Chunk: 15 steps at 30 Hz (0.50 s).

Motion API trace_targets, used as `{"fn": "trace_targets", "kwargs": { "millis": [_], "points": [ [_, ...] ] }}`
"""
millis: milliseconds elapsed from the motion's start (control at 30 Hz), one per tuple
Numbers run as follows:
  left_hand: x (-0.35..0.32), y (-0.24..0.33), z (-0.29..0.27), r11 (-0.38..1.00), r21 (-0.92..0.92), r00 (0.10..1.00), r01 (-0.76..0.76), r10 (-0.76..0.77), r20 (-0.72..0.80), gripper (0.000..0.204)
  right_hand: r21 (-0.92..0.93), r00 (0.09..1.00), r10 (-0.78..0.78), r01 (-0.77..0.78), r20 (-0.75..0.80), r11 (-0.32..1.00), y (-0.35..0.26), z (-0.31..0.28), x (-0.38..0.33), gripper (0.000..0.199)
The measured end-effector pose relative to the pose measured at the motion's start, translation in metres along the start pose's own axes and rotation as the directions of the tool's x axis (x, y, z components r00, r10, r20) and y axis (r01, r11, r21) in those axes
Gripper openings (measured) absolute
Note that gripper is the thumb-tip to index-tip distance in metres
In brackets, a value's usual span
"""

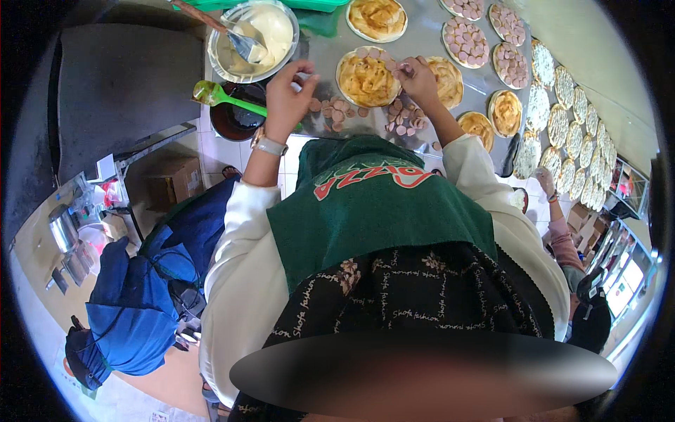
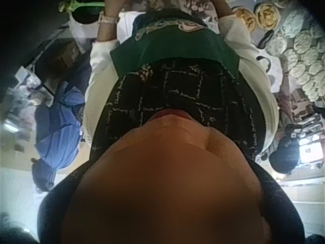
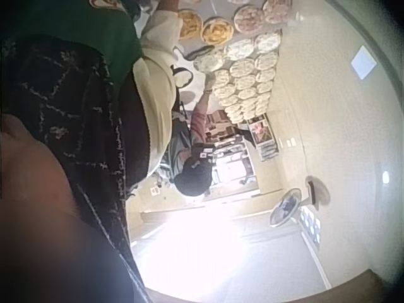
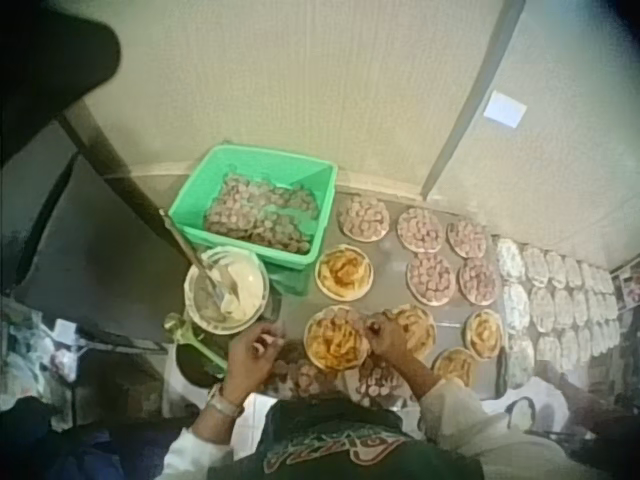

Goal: The recorder is seen assembling mini pizzas by placing sliced sausage on the dough bases.

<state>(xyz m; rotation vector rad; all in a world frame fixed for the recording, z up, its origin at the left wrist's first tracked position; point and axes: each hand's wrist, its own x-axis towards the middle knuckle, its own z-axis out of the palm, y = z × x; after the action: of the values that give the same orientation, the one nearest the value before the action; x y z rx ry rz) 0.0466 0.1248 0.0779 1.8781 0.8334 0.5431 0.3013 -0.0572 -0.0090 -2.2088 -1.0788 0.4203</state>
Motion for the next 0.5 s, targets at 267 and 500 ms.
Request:
{"fn": "trace_targets", "kwargs": {
  "millis": [267,500],
  "points": [
    [-0.046,0.019,-0.032,0.990,-0.136,0.994,0.039,-0.024,0.110,0.022,-0.127,0.993,-0.121,0.120,0.001,0.985,-0.006,-0.003,-0.004,0.016],
    [-0.084,0.015,-0.002,0.994,-0.113,0.816,-0.011,0.074,0.574,0.018,-0.191,0.904,-0.423,0.406,-0.059,0.894,-0.033,0.011,-0.011,0.019]
  ]
}}
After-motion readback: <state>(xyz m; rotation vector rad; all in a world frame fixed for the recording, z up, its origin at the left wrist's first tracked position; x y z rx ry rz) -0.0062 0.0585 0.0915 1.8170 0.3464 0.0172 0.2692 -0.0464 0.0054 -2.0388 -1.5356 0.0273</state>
